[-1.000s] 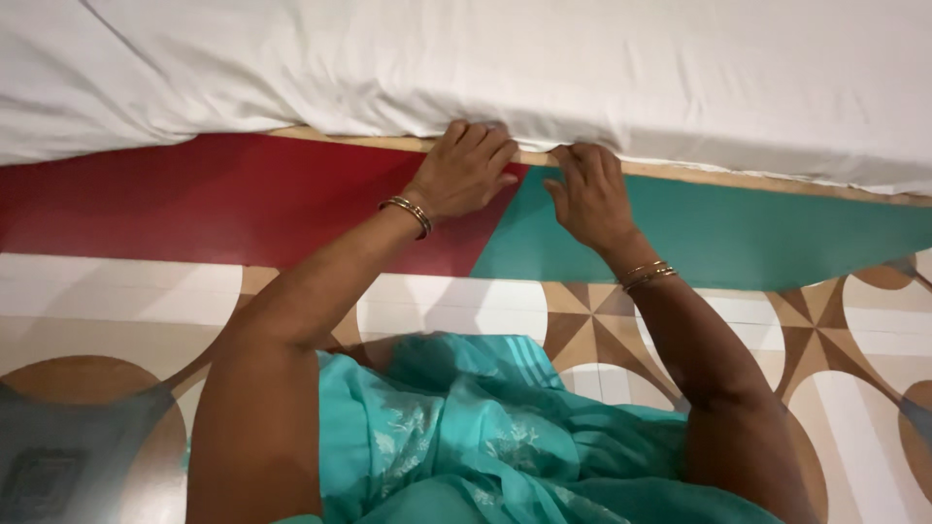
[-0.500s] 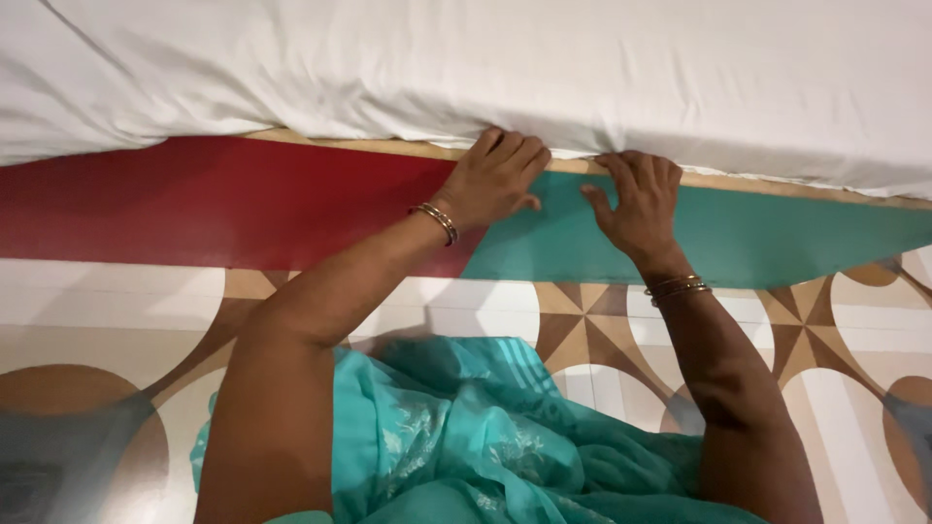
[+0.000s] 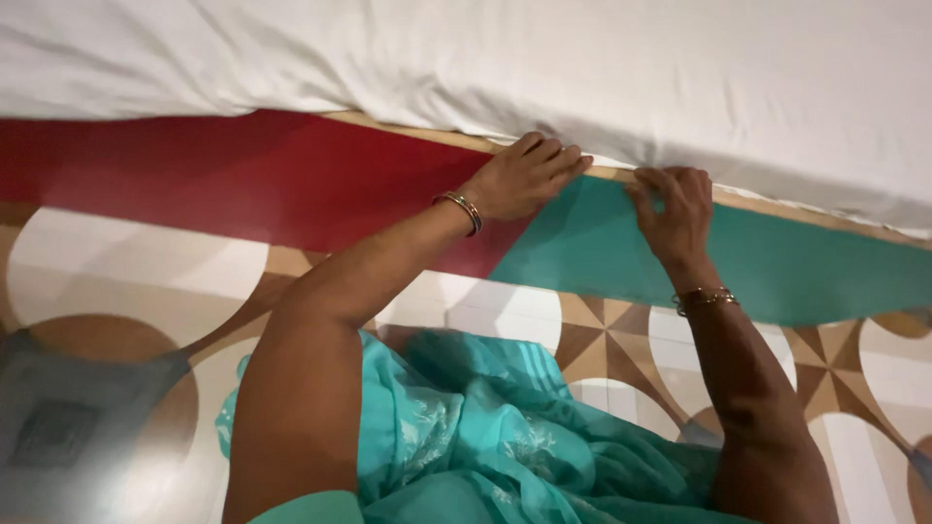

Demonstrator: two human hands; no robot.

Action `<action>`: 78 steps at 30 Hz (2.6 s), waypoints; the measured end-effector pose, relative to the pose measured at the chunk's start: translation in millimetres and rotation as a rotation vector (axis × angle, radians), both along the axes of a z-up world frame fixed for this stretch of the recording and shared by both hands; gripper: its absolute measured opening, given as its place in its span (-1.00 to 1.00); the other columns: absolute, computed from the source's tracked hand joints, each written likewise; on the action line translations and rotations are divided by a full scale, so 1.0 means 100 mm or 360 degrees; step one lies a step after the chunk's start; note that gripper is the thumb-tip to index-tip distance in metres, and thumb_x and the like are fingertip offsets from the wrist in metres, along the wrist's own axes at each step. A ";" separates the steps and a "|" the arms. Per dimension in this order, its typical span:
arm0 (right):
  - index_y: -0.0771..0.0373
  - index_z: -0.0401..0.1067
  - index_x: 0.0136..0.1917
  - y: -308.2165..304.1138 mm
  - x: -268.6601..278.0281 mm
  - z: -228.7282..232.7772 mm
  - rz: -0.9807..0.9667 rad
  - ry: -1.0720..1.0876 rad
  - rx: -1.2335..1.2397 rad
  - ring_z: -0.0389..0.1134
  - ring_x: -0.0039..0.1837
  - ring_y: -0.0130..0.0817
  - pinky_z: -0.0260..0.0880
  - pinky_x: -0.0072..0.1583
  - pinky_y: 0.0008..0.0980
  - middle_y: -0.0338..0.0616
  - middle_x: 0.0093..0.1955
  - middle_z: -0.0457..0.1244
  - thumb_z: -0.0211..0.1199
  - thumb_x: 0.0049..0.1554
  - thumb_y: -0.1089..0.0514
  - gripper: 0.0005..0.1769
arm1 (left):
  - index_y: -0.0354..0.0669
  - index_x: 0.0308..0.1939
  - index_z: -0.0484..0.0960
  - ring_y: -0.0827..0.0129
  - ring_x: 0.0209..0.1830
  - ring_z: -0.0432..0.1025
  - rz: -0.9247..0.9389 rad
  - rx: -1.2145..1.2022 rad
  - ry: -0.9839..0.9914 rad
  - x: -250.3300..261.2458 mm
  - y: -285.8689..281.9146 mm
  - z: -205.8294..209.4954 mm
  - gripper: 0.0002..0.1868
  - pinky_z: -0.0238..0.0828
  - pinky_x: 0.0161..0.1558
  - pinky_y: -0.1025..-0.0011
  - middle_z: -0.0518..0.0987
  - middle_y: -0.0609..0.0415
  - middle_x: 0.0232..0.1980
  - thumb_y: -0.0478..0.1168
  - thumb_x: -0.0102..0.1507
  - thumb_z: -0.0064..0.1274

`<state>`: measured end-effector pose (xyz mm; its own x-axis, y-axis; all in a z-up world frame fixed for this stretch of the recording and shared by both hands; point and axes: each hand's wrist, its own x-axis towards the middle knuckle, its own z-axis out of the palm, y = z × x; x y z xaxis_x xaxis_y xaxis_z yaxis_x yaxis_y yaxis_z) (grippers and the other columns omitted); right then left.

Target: The person smooths and tucks a white sheet into the side of a bed frame using their hands.

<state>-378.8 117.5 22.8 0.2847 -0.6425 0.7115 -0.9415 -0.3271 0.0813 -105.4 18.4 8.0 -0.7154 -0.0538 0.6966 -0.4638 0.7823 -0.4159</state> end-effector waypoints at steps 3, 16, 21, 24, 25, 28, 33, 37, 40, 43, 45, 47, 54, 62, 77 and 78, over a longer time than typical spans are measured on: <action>0.16 0.56 0.17 -0.05 0.29 0.01 0.0129 0.0085 0.0123 0.28 0.19 -0.20 0.27 0.29 -0.17 -0.17 0.10 0.30 0.40 0.25 0.27 -0.78 | -0.17 0.33 0.47 0.31 0.15 0.29 0.0020 0.0025 0.0004 0.28 -0.06 -0.04 -0.43 0.20 0.21 0.27 0.40 0.10 0.22 -0.05 0.27 0.15; 0.24 0.45 0.41 -0.51 2.28 0.17 0.0233 0.0516 -0.0068 0.20 0.18 -0.11 0.12 0.15 -0.04 -0.09 0.22 0.24 0.45 0.11 -0.12 -0.30 | -0.15 0.14 0.51 0.21 0.12 0.33 0.0265 0.0231 0.0242 2.06 -0.28 0.01 -0.54 0.21 0.23 0.20 0.43 0.05 0.11 0.08 0.34 0.17; 0.20 0.42 0.44 -0.59 2.32 0.11 0.0151 0.0576 -0.0080 0.17 0.18 -0.13 0.10 0.19 -0.06 -0.13 0.25 0.22 0.44 0.21 -0.16 -0.33 | -0.04 0.18 0.50 0.23 0.14 0.34 0.0228 0.0361 0.0250 2.11 -0.40 -0.05 -0.60 0.22 0.24 0.22 0.46 0.11 0.14 0.01 0.35 0.17; 0.21 0.40 0.46 -0.55 2.35 0.06 0.0140 0.0630 -0.0185 0.19 0.21 -0.13 0.12 0.22 -0.06 -0.10 0.27 0.22 0.42 0.15 -0.15 -0.28 | -0.01 0.28 0.46 0.25 0.17 0.35 0.0257 0.0260 0.0065 2.33 -0.48 -0.10 -0.52 0.21 0.26 0.20 0.45 0.08 0.20 0.01 0.34 0.16; 0.23 0.39 0.46 -0.52 2.34 0.06 0.0128 0.0663 -0.0185 0.18 0.20 -0.13 0.11 0.19 -0.06 -0.07 0.27 0.22 0.41 0.13 -0.16 -0.25 | -0.01 0.33 0.44 0.23 0.19 0.35 0.0256 0.0262 0.0055 2.53 -0.53 -0.11 -0.47 0.21 0.25 0.20 0.45 0.05 0.25 0.02 0.33 0.16; 0.23 0.36 0.48 -0.52 2.31 0.09 0.0168 0.0577 0.0000 0.18 0.18 -0.11 0.13 0.18 -0.05 -0.05 0.25 0.21 0.42 0.16 -0.12 -0.27 | 0.00 0.34 0.41 0.08 0.19 0.34 0.0669 0.0301 0.0048 3.14 -0.59 -0.12 -0.38 0.20 0.20 0.05 0.41 -0.10 0.29 0.08 0.26 0.16; 0.17 0.33 0.50 -0.63 2.48 0.19 0.0561 0.0308 0.0082 0.18 0.25 -0.04 0.22 0.30 -0.06 0.01 0.29 0.19 0.46 0.16 -0.01 -0.30 | 0.12 0.26 0.58 0.18 0.24 0.36 0.1004 -0.0013 0.0444 4.02 -0.29 -0.02 -0.48 0.19 0.25 0.18 0.48 0.01 0.35 -0.49 0.29 0.01; 0.22 0.33 0.49 -0.86 3.04 0.23 0.0758 0.0218 0.0006 0.18 0.27 0.01 0.25 0.32 -0.05 0.06 0.31 0.18 0.49 0.12 0.01 -0.26 | -0.01 -0.02 0.56 0.26 0.18 0.40 0.0830 -0.0031 0.0565 4.00 -0.41 0.12 -0.67 0.22 0.28 0.18 0.53 0.14 0.14 -0.49 0.22 0.00; 0.24 0.32 0.50 -1.03 3.49 0.25 0.0772 0.0203 -0.0059 0.18 0.25 -0.02 0.25 0.29 -0.08 0.03 0.32 0.18 0.48 0.12 -0.01 -0.24 | -0.04 0.03 0.58 0.26 0.03 0.38 0.0911 0.0090 0.0477 4.14 -0.49 0.10 -0.69 0.24 0.17 0.28 0.51 0.15 -0.02 -0.47 0.27 0.04; 0.18 0.37 0.43 -1.10 3.81 0.26 0.0613 0.0345 -0.0055 0.20 0.15 -0.13 0.20 0.16 -0.10 -0.10 0.20 0.21 0.48 0.09 -0.11 -0.28 | -0.01 0.01 0.57 0.27 0.00 0.36 0.1002 0.0031 0.0252 4.27 -0.44 -0.01 -0.73 0.22 0.15 0.30 0.49 0.15 -0.03 -0.38 0.27 0.11; 0.13 0.41 0.36 -1.11 3.92 0.25 0.0496 0.0403 -0.0036 0.20 0.09 -0.19 0.16 0.09 -0.12 -0.17 0.11 0.23 0.48 0.08 -0.17 -0.32 | 0.00 0.00 0.56 0.25 0.03 0.36 0.1031 0.0214 0.0198 4.28 -0.35 -0.08 -0.75 0.22 0.19 0.27 0.49 0.16 -0.01 -0.31 0.25 0.17; 0.09 0.43 0.29 -1.10 4.00 0.25 0.0407 0.0381 -0.0027 0.21 0.06 -0.21 0.12 0.08 -0.14 -0.21 0.07 0.24 0.48 0.08 -0.22 -0.37 | -0.07 0.07 0.58 0.17 -0.04 0.35 0.1006 0.0338 0.0293 4.31 -0.22 -0.10 -0.53 0.20 0.08 0.20 0.48 0.04 -0.05 -0.10 0.09 0.26; 0.15 0.46 0.24 -1.23 4.16 0.23 0.0569 0.0248 -0.0005 0.26 0.09 -0.17 0.26 0.08 -0.12 -0.16 0.04 0.25 0.44 0.02 0.01 -0.47 | 0.02 -0.09 0.61 0.19 -0.01 0.45 0.1170 0.0173 0.0416 4.31 -0.47 0.00 -0.78 0.35 -0.03 0.22 0.48 0.05 -0.02 -0.26 0.21 0.25; 0.26 0.42 0.21 -1.39 4.02 0.60 0.0854 -0.0263 0.0149 0.31 0.20 -0.06 0.40 0.22 -0.13 -0.04 0.11 0.27 0.20 0.06 0.44 -0.57 | -0.14 -0.07 0.60 0.05 -0.30 0.48 0.1041 0.0346 0.1009 4.15 -0.92 0.19 -0.78 0.46 -0.22 0.14 0.53 0.00 -0.21 -0.32 0.21 0.21; 0.35 0.50 -0.02 -1.56 4.37 0.14 0.0769 0.0221 0.0029 0.27 0.05 0.00 0.31 0.06 -0.12 0.04 -0.03 0.26 0.18 -0.10 0.35 -0.67 | 0.02 -0.04 0.68 0.24 0.05 0.37 0.1001 0.0292 0.0645 4.20 -0.65 -0.09 -0.85 0.26 0.16 0.22 0.53 0.18 0.01 -0.24 0.33 0.27; 0.34 0.50 -0.02 -1.57 4.38 0.15 0.0768 0.0219 0.0038 0.27 0.06 -0.01 0.32 0.08 -0.12 0.03 -0.03 0.26 0.18 -0.05 0.35 -0.71 | 0.01 -0.07 0.67 0.21 0.02 0.37 0.1031 0.0329 0.0684 4.18 -0.67 -0.06 -0.88 0.28 0.14 0.19 0.52 0.17 -0.02 -0.25 0.34 0.27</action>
